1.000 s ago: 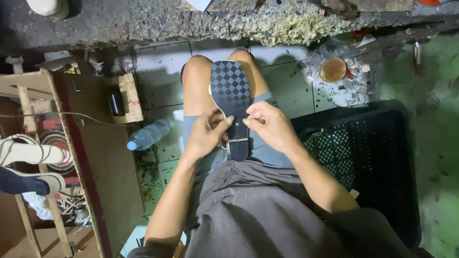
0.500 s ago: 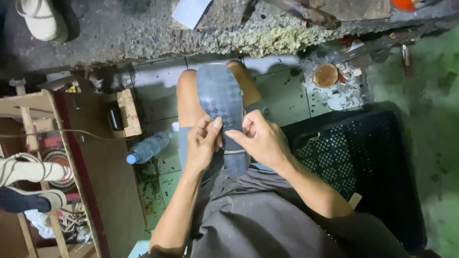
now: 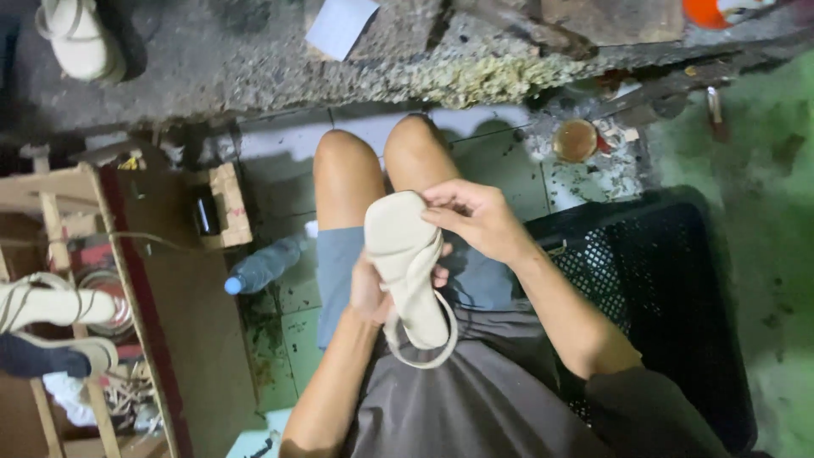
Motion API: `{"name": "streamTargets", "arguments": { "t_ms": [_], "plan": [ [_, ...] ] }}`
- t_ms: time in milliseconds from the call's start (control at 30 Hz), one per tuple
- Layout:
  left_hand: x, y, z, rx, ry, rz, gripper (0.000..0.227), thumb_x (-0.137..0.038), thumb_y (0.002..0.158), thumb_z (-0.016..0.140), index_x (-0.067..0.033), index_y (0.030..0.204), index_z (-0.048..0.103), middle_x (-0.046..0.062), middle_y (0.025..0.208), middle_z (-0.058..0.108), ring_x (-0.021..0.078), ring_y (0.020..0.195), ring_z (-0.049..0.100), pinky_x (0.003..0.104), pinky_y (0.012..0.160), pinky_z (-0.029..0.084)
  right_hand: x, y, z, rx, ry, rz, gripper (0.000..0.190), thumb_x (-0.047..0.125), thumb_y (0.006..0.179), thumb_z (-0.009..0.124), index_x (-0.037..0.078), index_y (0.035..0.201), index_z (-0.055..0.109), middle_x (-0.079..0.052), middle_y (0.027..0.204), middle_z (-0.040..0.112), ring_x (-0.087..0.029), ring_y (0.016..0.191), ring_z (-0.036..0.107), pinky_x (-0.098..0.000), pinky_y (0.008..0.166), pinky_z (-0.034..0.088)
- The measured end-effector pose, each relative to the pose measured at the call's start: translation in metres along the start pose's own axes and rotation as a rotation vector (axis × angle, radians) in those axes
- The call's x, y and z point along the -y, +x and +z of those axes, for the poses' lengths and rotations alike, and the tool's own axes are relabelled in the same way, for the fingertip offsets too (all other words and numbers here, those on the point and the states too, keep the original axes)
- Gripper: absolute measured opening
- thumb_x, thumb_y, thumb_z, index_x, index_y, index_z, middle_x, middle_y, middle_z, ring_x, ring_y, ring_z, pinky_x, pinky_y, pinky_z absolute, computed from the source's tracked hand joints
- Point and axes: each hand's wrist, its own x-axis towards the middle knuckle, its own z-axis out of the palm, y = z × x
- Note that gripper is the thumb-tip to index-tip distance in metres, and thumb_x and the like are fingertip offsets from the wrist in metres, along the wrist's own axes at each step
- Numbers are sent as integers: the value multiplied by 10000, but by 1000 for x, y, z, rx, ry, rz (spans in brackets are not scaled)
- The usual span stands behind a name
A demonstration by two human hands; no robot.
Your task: Assembling sandal straps by applying adhesive tape and fitting them onto the sole.
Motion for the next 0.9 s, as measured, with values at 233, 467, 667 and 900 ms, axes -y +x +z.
{"name": "streamTargets", "arguments": {
  "t_ms": [233,467,667,900],
  "plan": [
    [7,-23,73,-406,-34,162,712,-521,918,559,26,1372,582,274,1307,620,436,1152,622,610,953,507,34,-10,14,-75,-150,-121,441,47,811,841,71,1234,715,-73,1039,753,-81,875,663,-281,837,570],
    [7,-15,69,-407,197,93,823,-640,926,433,0,1433,533,268,1415,549,452,1262,545,601,993,488,56,-8,-1,44,-125,-216,286,47,817,834,9,1080,726,-105,875,727,-125,765,670,-314,701,569],
    [-39,-32,32,-156,725,77,830,-654,928,427,-30,1471,493,264,1474,493,405,1357,462,577,1096,399,21,1,-51,-110,-89,-105,215,89,926,724,0,1121,703,-114,968,725,-126,868,681,-293,787,561],
    [-116,-81,22,-45,1682,609,714,-64,706,886,-33,1362,604,163,1245,671,347,1187,624,485,1003,482,30,-4,-45,181,-475,-304,435,59,806,812,19,1222,690,-169,1030,670,-292,932,681,-408,796,548]
  ]
}}
